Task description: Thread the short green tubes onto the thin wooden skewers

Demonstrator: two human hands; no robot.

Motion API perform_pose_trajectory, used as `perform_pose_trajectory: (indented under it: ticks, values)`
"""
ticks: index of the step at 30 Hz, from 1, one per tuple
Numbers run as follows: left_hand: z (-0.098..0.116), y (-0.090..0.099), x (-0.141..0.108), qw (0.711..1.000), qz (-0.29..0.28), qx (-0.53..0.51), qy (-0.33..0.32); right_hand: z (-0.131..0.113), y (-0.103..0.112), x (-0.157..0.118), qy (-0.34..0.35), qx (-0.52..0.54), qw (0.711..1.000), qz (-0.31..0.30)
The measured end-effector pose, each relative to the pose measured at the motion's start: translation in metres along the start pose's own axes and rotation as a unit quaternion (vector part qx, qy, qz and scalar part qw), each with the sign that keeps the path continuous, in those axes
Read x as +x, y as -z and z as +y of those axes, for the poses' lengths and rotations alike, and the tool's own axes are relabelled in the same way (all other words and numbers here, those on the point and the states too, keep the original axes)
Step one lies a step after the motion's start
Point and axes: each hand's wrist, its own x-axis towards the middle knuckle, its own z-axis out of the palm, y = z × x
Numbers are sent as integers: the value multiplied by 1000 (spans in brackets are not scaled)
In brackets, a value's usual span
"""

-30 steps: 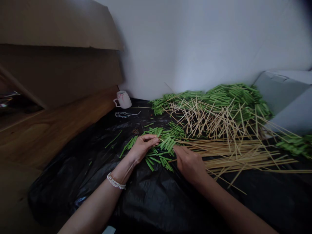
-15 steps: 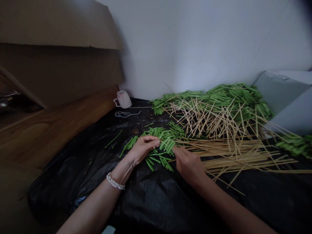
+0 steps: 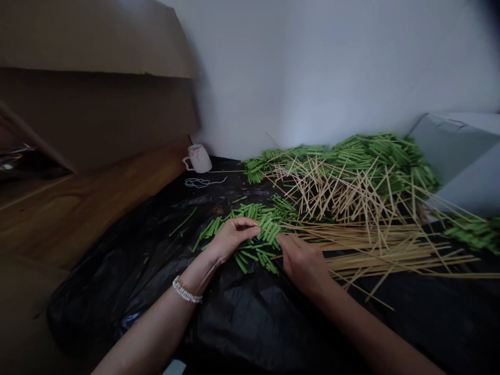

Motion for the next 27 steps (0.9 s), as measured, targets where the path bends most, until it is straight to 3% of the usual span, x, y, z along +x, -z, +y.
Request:
perform_pose_trajectory:
  ticks: [7,12,14,23,25,27]
  values:
    - [26,27,-10,981,-18,177,-81,14,-2,-2,22,-68,997,41]
    - [22,49,-26,915,-190,342,-100,17,-5,-2,17,-73,996,39]
    - [17,52,-31,876,-225,409,-119,16,-5,-2,21,-70,996,41]
    - [21,31,-47,708,-204,627,-254,17,-4,-3,14,-56,998,32]
    - [17,28,-51,682,-178,654,-274,17,-4,-2,10,-55,998,27]
    - [13,29,-52,679,-158,657,-286,17,-3,-1,8,-51,998,24]
